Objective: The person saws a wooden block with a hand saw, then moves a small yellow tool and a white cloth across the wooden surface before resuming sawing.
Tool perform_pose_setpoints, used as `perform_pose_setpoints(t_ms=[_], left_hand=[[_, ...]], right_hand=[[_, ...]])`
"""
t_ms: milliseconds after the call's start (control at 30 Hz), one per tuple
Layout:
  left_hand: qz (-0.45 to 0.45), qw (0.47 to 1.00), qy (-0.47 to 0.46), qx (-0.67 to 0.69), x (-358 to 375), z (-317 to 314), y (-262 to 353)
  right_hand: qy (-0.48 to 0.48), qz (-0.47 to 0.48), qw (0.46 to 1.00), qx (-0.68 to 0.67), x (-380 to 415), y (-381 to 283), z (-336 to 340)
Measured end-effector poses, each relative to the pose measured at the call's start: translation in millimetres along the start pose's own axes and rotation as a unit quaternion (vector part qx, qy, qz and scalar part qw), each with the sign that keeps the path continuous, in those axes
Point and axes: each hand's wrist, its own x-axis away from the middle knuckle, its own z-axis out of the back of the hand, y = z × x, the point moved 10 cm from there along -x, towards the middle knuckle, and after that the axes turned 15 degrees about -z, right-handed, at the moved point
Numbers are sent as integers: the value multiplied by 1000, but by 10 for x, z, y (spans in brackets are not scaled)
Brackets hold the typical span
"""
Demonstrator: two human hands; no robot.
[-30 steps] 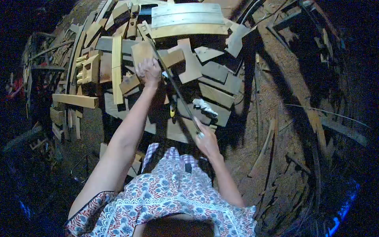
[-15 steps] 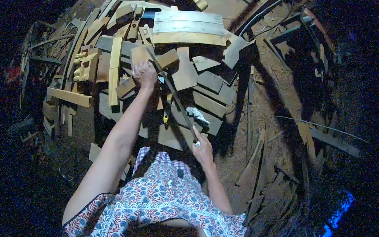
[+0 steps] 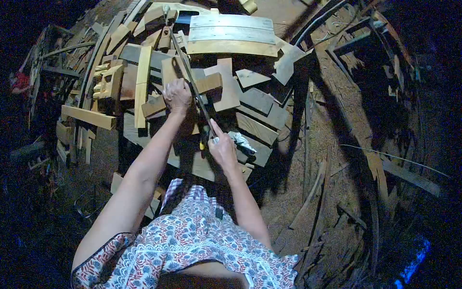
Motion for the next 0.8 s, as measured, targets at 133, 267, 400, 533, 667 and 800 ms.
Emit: perform_pose_setpoints(t_ms=[133, 267, 400, 533, 667, 800], left_hand=[[21, 1000, 6, -21, 2, 6, 4], [19, 999, 43, 6, 42, 17, -5], [19, 999, 35, 30, 41, -1, -13], [11, 999, 20, 27, 32, 1, -16], [19, 999, 29, 19, 27, 11, -1], [-6, 999, 30, 32, 36, 13, 29]], right_hand=[[38, 9, 999, 32, 368, 345, -3], [12, -61, 997, 42, 988, 811, 84], [31, -24, 998, 43, 557, 354, 115], [25, -46, 996, 68, 148, 62, -14], [34, -39, 996, 69, 702, 545, 81], [7, -73, 995, 61, 847, 737, -7]])
